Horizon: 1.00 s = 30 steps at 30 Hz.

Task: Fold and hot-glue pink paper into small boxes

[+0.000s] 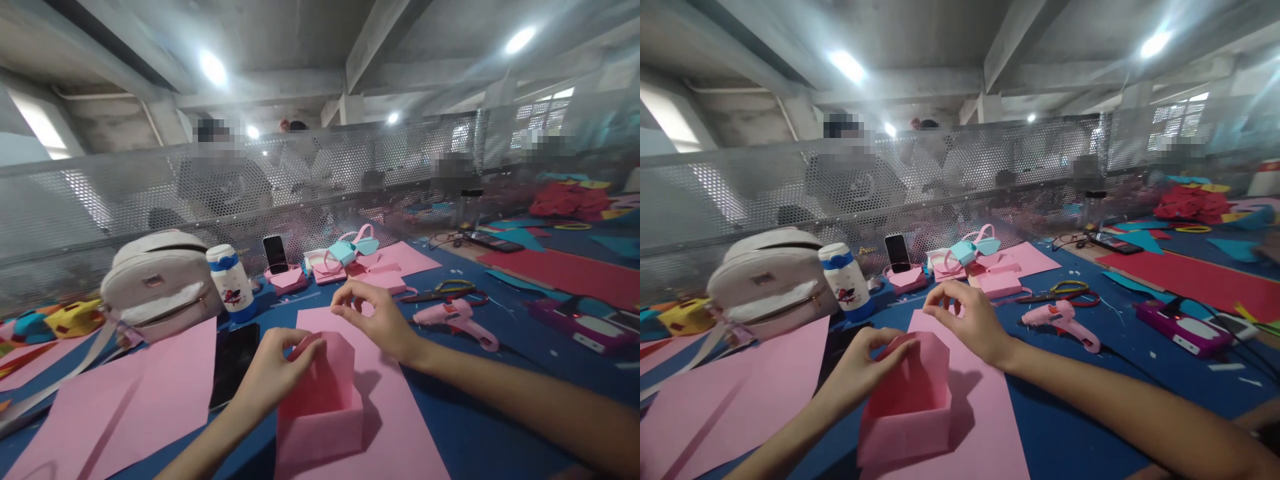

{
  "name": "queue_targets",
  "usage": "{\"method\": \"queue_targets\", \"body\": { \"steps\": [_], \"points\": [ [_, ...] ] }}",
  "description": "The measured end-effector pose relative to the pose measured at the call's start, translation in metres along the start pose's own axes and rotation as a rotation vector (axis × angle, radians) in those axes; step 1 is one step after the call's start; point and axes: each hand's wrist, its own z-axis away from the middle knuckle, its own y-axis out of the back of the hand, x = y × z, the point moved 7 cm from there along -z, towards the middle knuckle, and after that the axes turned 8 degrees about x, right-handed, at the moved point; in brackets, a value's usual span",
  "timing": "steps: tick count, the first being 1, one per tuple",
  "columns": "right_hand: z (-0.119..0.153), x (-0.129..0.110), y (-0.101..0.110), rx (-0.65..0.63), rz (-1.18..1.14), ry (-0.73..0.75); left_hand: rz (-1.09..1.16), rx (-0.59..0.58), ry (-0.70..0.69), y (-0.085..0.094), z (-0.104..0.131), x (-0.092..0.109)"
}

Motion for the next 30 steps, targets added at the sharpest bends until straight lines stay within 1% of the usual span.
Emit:
{"method": "queue_targets", "body": {
  "steps": [3,6,12,15,18,21,26,30],
  "points": [
    [0.000,-0.002,-0.002,-0.031,-0.006,0.020,0.035,-0.019,0.023,0.000,-0.001,-0.001],
    [-0.001,-0.002,-0.002,-0.033,-0.015,0.015,0.067,-0.002,0.041,0.002,-0.002,-0.002],
    [-0.002,0.008,-0.001,-0.002,-0.024,-0.054,0.128,0.100,0.036,0.012,-0.008,-0.004],
    [-0.002,0.011,0.000,0.011,-0.015,-0.072,0.180,0.156,0.068,0.017,-0.010,-0.012],
    [-0.003,0.013,0.001,0.030,-0.020,-0.073,0.220,0.238,0.093,0.023,-0.010,-0.022],
    [-0.004,0.014,0.003,0.048,-0.031,-0.080,0.236,0.302,0.106,0.028,-0.011,-0.028],
    [-0.004,0.014,0.004,0.049,-0.028,-0.075,0.238,0.345,0.120,0.033,-0.011,-0.029],
    [-0.003,0.015,0.003,0.043,-0.040,-0.076,0.248,0.355,0.138,0.033,-0.011,-0.030]
  ]
}}
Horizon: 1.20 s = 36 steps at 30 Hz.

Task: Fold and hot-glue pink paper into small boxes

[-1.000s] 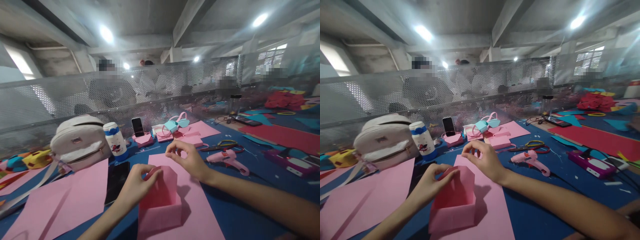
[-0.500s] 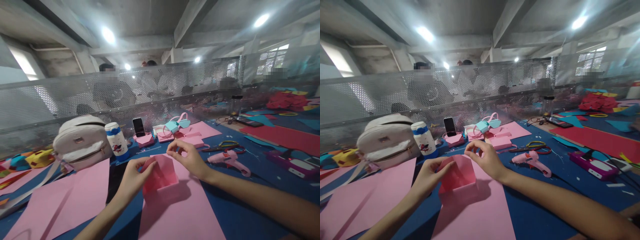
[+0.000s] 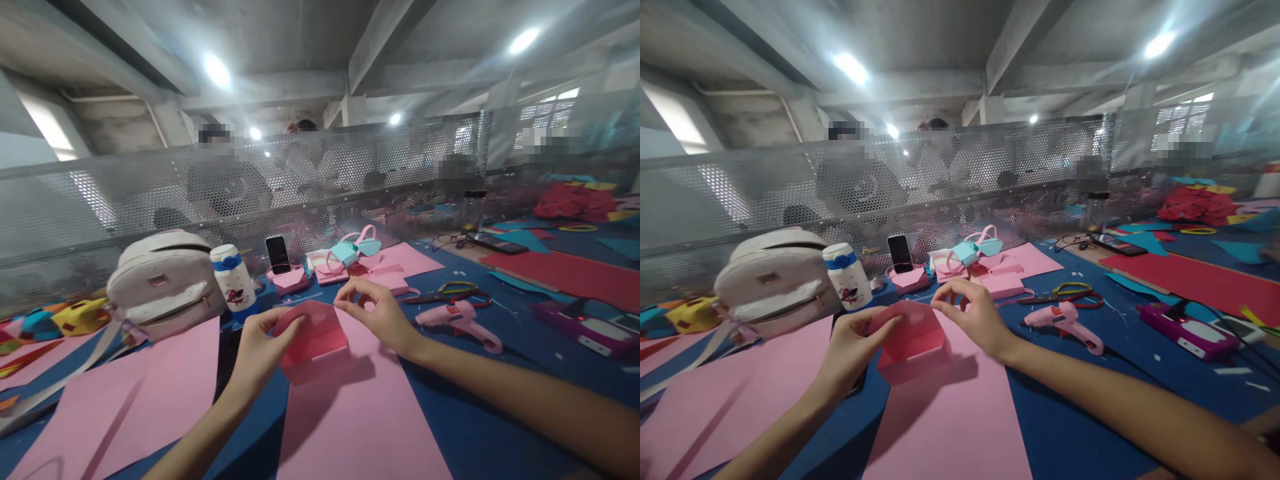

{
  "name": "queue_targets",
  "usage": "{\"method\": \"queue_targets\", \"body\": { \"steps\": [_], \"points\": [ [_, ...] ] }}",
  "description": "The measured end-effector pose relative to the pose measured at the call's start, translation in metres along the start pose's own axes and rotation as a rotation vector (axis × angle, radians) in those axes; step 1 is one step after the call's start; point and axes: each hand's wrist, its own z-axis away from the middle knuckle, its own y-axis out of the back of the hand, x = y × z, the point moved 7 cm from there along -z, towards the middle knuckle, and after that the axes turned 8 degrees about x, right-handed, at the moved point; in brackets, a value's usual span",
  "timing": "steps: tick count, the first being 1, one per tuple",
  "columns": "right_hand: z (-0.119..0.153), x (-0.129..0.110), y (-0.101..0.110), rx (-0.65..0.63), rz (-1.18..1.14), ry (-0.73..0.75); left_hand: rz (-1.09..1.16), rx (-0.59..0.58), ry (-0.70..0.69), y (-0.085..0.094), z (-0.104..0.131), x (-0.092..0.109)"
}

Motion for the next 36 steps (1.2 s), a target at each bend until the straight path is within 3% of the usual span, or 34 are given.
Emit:
{"method": "queue_targets", "body": {
  "steps": [23,32,36],
  "points": [
    [0.000,-0.002,0.000,0.013,-0.050,-0.002,-0.039,0.022,-0.040,0.002,-0.001,0.001],
    [0.011,-0.026,-0.006,-0.077,-0.047,0.122,-0.031,0.022,-0.042,0.002,-0.003,-0.009],
    [0.034,-0.042,-0.024,-0.216,-0.044,0.142,-0.031,0.010,-0.037,0.000,-0.004,-0.009]
  ]
}}
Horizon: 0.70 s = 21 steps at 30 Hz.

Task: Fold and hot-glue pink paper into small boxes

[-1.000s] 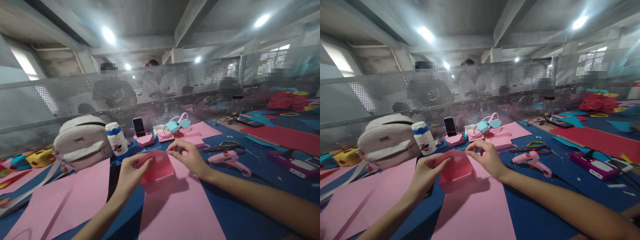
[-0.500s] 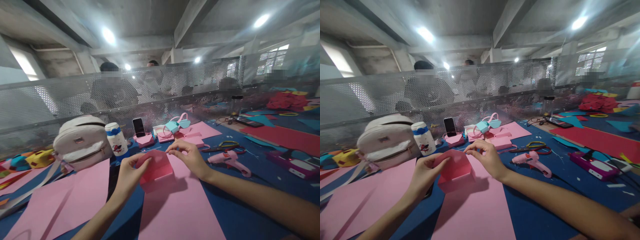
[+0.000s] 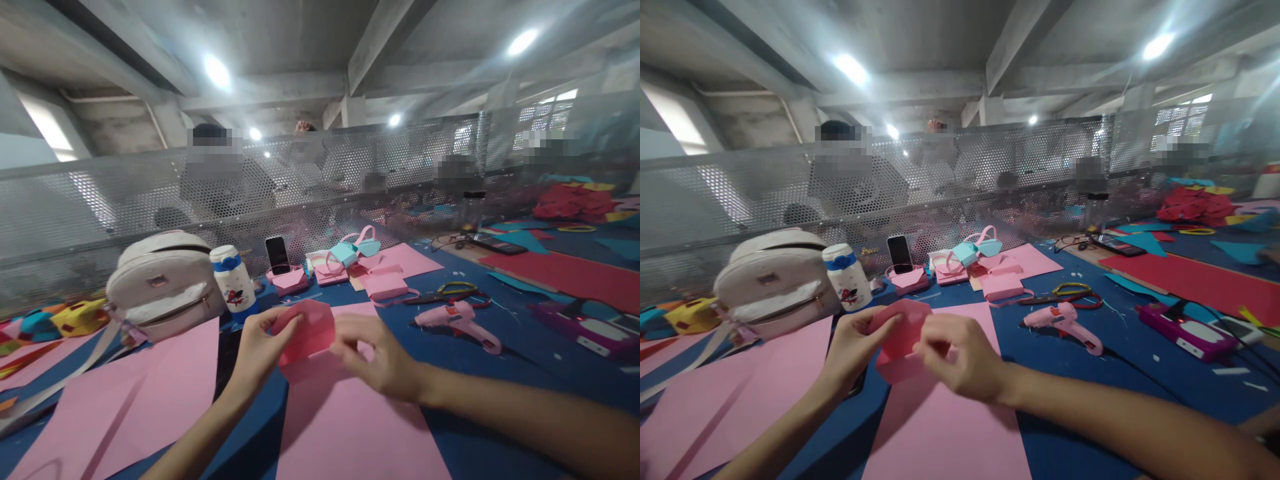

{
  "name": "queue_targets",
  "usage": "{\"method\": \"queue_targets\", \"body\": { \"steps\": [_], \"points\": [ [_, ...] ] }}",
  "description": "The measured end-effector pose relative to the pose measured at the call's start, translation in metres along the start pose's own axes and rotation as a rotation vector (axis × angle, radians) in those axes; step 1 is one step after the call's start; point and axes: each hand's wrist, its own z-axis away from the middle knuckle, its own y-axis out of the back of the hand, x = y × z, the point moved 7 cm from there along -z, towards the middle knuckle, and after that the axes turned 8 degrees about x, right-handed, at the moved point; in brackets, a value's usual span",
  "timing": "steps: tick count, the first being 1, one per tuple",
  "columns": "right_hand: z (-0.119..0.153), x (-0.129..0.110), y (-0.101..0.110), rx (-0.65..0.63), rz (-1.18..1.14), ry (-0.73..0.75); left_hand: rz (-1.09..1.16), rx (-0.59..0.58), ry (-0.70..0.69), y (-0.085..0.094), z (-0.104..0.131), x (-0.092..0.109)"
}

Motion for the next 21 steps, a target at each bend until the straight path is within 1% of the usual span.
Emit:
{"method": "queue_targets", "body": {
  "steps": [3,6,7,9,10,11,12,13,15,16,18,19,21],
  "points": [
    [0.023,-0.006,-0.029,-0.176,-0.042,-0.025,-0.005,-0.003,-0.001,-0.002,0.000,0.001],
    [0.048,-0.002,-0.057,-0.337,-0.132,-0.114,-0.006,-0.002,0.002,-0.003,0.001,0.000],
    [0.057,-0.001,-0.066,-0.424,-0.171,-0.137,-0.006,-0.004,0.003,-0.003,0.001,0.000],
    [0.068,-0.004,-0.077,-0.536,-0.201,-0.108,-0.005,-0.010,0.005,-0.004,0.002,0.000],
    [0.070,-0.007,-0.079,-0.565,-0.204,-0.064,-0.004,-0.012,0.005,-0.004,0.002,0.000],
    [0.070,-0.010,-0.078,-0.565,-0.202,-0.019,-0.004,-0.014,0.005,-0.004,0.002,0.000],
    [0.067,-0.012,-0.075,-0.543,-0.201,0.009,-0.003,-0.015,0.005,-0.004,0.002,0.001],
    [0.062,-0.013,-0.070,-0.507,-0.208,0.006,-0.003,-0.017,0.005,-0.004,0.002,0.001],
    [0.048,-0.007,-0.058,-0.384,-0.221,-0.091,0.000,-0.024,0.005,-0.005,0.002,0.001],
    [0.040,-0.001,-0.049,-0.300,-0.219,-0.158,0.003,-0.027,0.005,-0.005,0.002,0.001],
    [0.024,0.012,-0.027,-0.067,-0.161,-0.209,0.011,-0.033,0.005,-0.005,0.001,0.001],
    [0.017,0.017,-0.015,0.061,-0.126,-0.186,0.017,-0.035,0.008,-0.005,0.000,0.000],
    [0.008,0.030,0.005,0.249,-0.040,-0.166,0.028,-0.041,0.015,-0.006,-0.001,-0.002]
  ]
}}
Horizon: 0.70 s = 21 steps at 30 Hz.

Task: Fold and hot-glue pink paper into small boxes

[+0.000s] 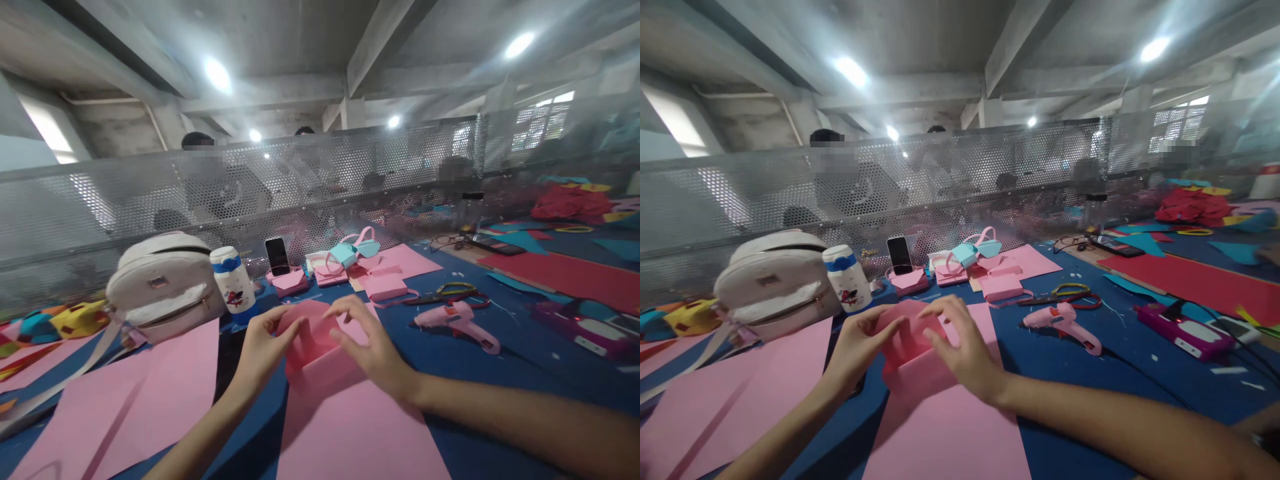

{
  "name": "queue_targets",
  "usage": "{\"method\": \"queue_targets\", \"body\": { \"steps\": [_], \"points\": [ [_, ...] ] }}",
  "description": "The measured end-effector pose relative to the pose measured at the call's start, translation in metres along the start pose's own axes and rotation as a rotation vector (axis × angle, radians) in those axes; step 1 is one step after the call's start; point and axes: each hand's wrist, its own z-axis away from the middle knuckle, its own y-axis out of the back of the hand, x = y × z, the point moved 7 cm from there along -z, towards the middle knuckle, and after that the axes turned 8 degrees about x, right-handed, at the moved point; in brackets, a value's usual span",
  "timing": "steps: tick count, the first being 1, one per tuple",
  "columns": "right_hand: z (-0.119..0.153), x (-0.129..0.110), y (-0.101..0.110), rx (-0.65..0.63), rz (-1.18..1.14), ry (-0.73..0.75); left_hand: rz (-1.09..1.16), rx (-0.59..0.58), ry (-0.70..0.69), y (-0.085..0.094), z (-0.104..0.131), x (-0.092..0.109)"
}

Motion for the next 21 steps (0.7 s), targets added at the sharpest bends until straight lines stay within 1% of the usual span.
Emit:
{"method": "queue_targets", "body": {
  "steps": [1,2,3,5,7,10,13,17,21],
  "points": [
    [-0.005,0.007,0.005,0.054,0.021,-0.012,0.006,-0.011,0.010,-0.001,0.000,-0.002],
    [-0.009,0.014,0.008,0.065,0.024,-0.044,0.014,-0.033,0.028,-0.004,0.000,-0.003],
    [-0.012,0.022,0.007,0.044,0.006,-0.082,0.023,-0.064,0.052,-0.007,0.001,-0.006],
    [-0.013,0.034,0.002,-0.037,-0.051,-0.169,0.055,-0.138,0.092,-0.014,0.004,-0.008],
    [-0.012,0.041,-0.002,-0.089,-0.092,-0.233,0.085,-0.196,0.095,-0.020,0.007,-0.006],
    [-0.011,0.047,-0.002,-0.060,-0.091,-0.268,0.088,-0.220,0.063,-0.021,0.009,-0.001],
    [-0.012,0.050,0.001,-0.026,-0.097,-0.260,0.074,-0.202,0.071,-0.018,0.009,-0.001],
    [-0.014,0.051,0.003,-0.010,-0.075,-0.242,0.035,-0.123,0.059,-0.010,0.005,-0.003],
    [-0.016,0.050,0.006,0.016,-0.067,-0.239,-0.009,-0.073,0.033,-0.004,0.001,-0.003]
  ]
}}
